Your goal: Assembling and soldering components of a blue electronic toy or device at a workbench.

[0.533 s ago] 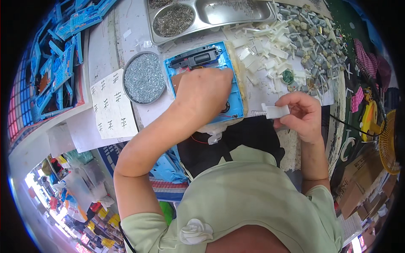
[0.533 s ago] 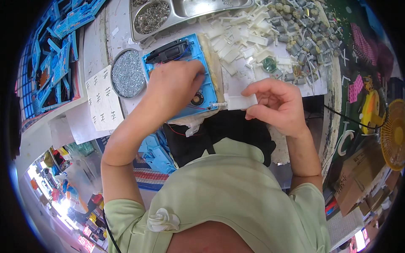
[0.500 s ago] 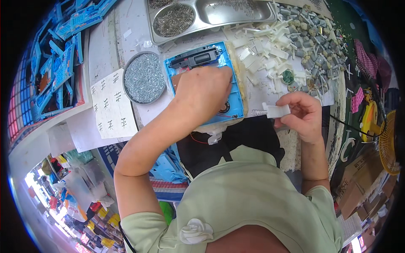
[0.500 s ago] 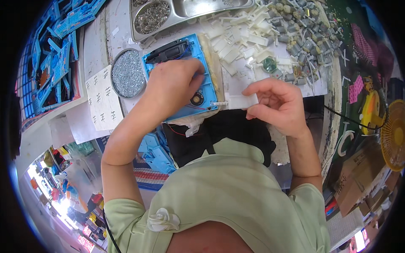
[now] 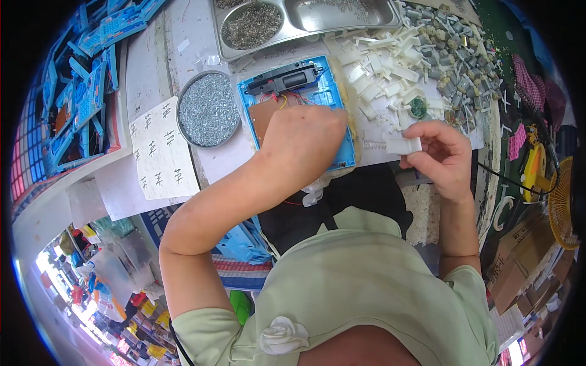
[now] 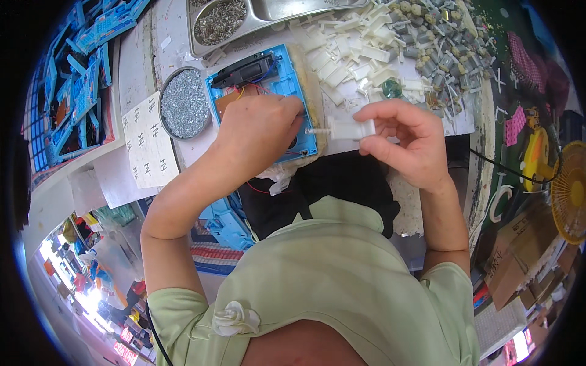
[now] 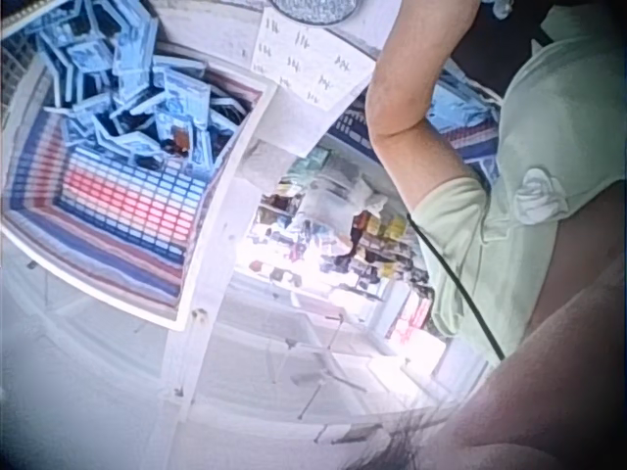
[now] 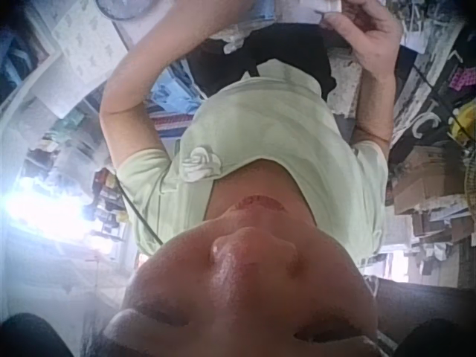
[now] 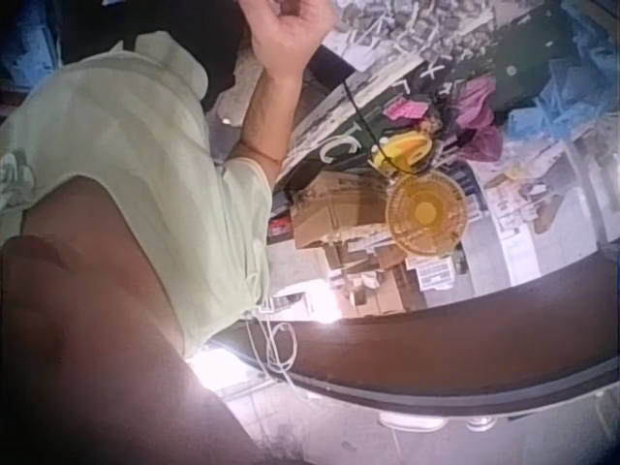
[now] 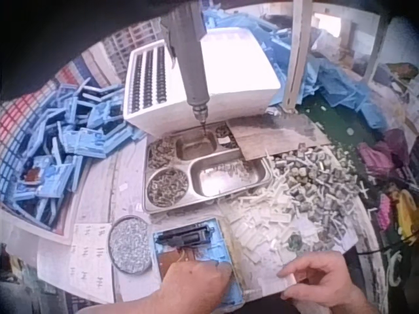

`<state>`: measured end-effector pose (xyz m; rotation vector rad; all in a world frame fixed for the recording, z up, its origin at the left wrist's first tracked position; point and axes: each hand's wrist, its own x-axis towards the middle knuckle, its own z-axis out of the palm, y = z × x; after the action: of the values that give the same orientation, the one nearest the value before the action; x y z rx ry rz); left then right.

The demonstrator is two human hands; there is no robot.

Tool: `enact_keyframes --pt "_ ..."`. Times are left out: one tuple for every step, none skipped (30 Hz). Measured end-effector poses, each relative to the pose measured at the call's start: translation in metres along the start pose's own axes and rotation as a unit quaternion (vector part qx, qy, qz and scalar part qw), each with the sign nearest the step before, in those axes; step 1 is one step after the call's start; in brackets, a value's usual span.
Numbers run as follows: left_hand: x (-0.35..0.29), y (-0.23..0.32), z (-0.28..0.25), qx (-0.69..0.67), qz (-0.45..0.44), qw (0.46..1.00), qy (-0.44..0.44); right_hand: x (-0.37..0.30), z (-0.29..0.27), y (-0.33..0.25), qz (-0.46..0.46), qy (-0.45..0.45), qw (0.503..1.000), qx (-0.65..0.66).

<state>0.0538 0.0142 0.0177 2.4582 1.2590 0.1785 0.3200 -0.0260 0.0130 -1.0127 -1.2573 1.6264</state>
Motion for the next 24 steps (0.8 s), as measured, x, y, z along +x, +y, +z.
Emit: enact_keyframes --pt "0.001 -0.001 0.000 -0.010 -0.008 1.000 0.002 0.002 0.000 0.000 -0.013 0.013 0.999 -0.046" --pt "0.001 -0.002 -0.001 -0.020 -0.015 1.000 0.004 0.005 -0.001 0.001 -0.025 0.026 0.995 -0.092" --pt "-0.001 -0.003 -0.003 -0.054 -0.020 0.998 0.010 0.008 -0.001 0.002 -0.037 0.040 0.989 -0.136" --pt "-0.003 -0.006 -0.006 -0.087 -0.026 0.996 0.015 0.012 0.001 0.001 -0.056 0.034 0.983 -0.173" --pt "-0.005 -0.008 -0.009 -0.121 -0.031 0.992 0.020 0.019 0.003 -0.003 -0.075 0.027 0.975 -0.209" --pt "-0.008 -0.010 -0.011 -0.132 -0.028 0.990 0.034 0.024 0.005 -0.005 -0.093 0.020 0.965 -0.245" --pt "-0.010 -0.011 -0.014 -0.143 -0.026 0.988 0.048 0.027 0.005 -0.005 -0.092 0.014 0.962 -0.258" --pt "-0.012 -0.012 -0.015 -0.153 -0.023 0.986 0.062 0.030 0.005 -0.004 -0.090 0.009 0.958 -0.270" --pt "-0.013 -0.013 -0.011 -0.137 -0.011 0.987 0.078 0.032 0.005 -0.005 -0.090 0.003 0.955 -0.284" --pt "-0.014 -0.013 -0.005 -0.121 0.002 0.988 0.095 0.033 0.007 -0.006 -0.094 0.005 0.953 -0.288" --pt "-0.014 -0.011 0.000 -0.105 0.014 0.988 0.112 0.035 0.008 -0.007 -0.098 0.007 0.952 -0.291" --pt "-0.013 -0.009 0.002 -0.063 0.012 0.994 0.085 0.036 0.009 -0.008 -0.103 0.008 0.950 -0.294" --pt "-0.011 -0.005 0.004 -0.021 0.009 0.998 0.058 0.036 0.009 -0.009 -0.105 0.011 0.949 -0.298" --pt "-0.011 -0.002 0.005 0.020 0.007 0.999 0.031 0.036 0.009 -0.010 -0.107 0.014 0.947 -0.301" --pt "-0.009 0.001 0.005 0.030 0.005 0.999 0.017 0.034 0.008 -0.011 -0.109 0.019 0.946 -0.304" --pt "-0.008 0.004 0.002 0.039 0.003 0.999 0.003 0.033 0.008 -0.012 -0.110 0.021 0.945 -0.307" --pt "-0.008 0.006 0.001 0.048 0.000 0.999 -0.011 0.032 0.008 -0.012 -0.111 0.024 0.944 -0.310" --pt "-0.006 0.005 0.001 0.038 0.000 0.999 -0.004 0.031 0.007 -0.013 -0.112 0.028 0.942 -0.314" --pt "-0.004 0.003 0.002 0.028 0.000 1.000 0.003 0.030 0.005 -0.012 -0.104 0.028 0.944 -0.313" --pt "-0.003 0.002 0.002 0.018 -0.001 1.000 0.011 0.028 0.002 -0.010 -0.096 0.026 0.945 -0.311" --pt "-0.004 0.001 0.000 -0.011 0.007 0.999 0.033 0.027 0.000 -0.007 -0.088 0.026 0.947 -0.308" --pt "-0.006 -0.002 -0.004 -0.040 0.015 0.998 0.055 0.028 0.001 -0.007 -0.100 0.030 0.944 -0.313" --pt "-0.009 -0.005 -0.007 -0.069 0.023 0.994 0.077 0.031 0.004 -0.007 -0.111 0.034 0.941 -0.318" --pt "-0.014 -0.011 -0.009 -0.151 -0.021 0.984 0.091 0.033 0.008 -0.006 -0.120 0.040 0.938 -0.323"
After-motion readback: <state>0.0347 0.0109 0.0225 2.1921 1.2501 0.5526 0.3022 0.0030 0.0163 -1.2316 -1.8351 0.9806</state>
